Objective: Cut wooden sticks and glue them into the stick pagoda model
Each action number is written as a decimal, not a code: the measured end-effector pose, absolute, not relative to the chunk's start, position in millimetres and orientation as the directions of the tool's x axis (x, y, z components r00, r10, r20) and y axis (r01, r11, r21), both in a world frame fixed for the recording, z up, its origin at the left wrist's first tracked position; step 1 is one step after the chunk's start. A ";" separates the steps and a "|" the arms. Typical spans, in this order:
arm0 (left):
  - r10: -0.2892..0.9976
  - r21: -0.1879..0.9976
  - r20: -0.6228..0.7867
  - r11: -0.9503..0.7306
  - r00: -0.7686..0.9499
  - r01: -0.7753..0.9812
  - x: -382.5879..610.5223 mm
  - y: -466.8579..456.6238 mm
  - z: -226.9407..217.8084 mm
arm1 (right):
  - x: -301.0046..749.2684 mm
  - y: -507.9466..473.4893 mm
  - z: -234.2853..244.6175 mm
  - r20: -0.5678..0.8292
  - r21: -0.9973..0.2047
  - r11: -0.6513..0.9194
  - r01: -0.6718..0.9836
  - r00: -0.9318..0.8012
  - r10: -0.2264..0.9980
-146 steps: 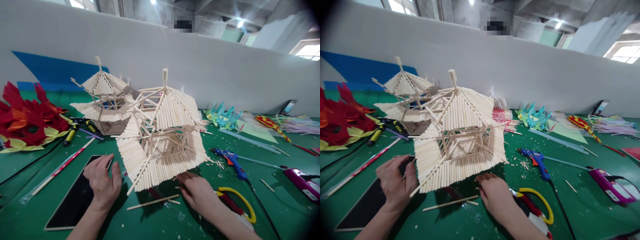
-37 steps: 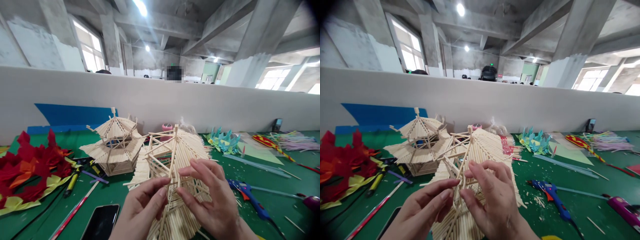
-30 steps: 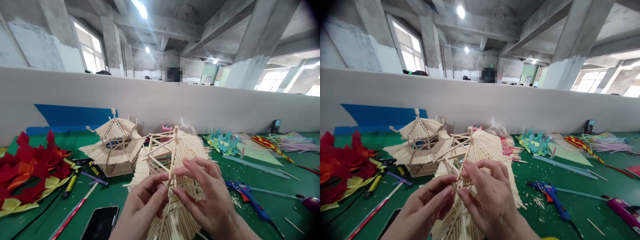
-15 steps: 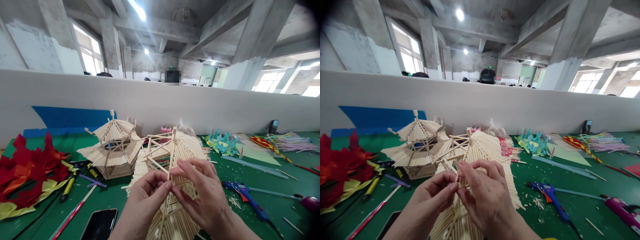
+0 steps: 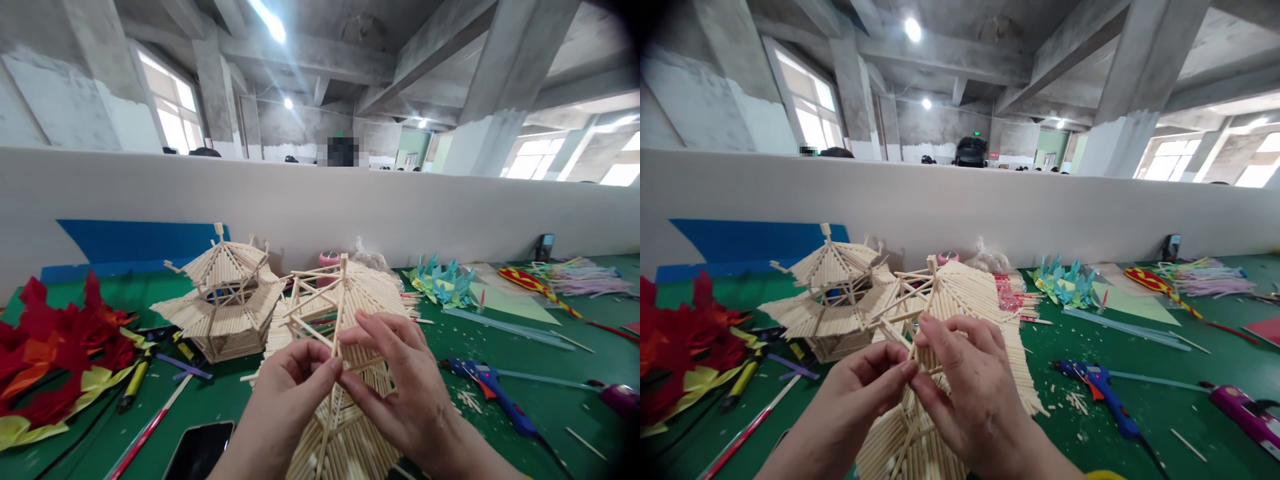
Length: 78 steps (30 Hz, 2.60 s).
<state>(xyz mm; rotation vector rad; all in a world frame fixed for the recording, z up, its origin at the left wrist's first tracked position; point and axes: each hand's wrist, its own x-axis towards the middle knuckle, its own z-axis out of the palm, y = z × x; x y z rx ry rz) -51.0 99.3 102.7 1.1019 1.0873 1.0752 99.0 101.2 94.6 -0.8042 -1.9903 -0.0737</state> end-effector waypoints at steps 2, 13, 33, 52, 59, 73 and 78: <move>0.985 0.988 -0.114 0.126 0.133 -0.090 -50.6 98.6 103.5 | 99.4 101.2 94.7 0.799 -0.283 0.782 0.555 -0.315 0.513; 0.983 0.988 -0.102 0.119 0.153 -0.101 -51.1 98.5 104.9 | 98.5 100.1 94.6 0.790 -0.298 0.773 0.561 -0.309 0.529; 0.973 0.972 -0.114 0.151 0.199 -0.180 -59.2 97.1 96.6 | 99.5 101.9 96.2 0.793 -0.244 0.764 0.598 -0.331 0.512; 0.983 0.980 -0.126 0.144 0.130 -0.138 -52.0 103.2 100.3 | 99.9 105.5 86.2 0.857 -0.209 0.786 0.582 -0.278 0.434; 0.982 0.977 -0.146 0.162 0.124 -0.136 -51.5 102.8 103.4 | 99.1 103.7 88.6 0.844 -0.228 0.787 0.573 -0.286 0.453; 0.979 0.949 -0.172 0.194 0.110 -0.247 -68.6 89.4 93.4 | 109.5 81.8 98.7 0.820 -0.282 0.790 0.544 -0.292 0.493; 0.991 0.969 -0.129 0.117 -0.046 -0.217 -73.4 70.2 92.7 | 137.8 33.3 70.2 0.801 -0.512 0.725 0.460 -0.049 0.597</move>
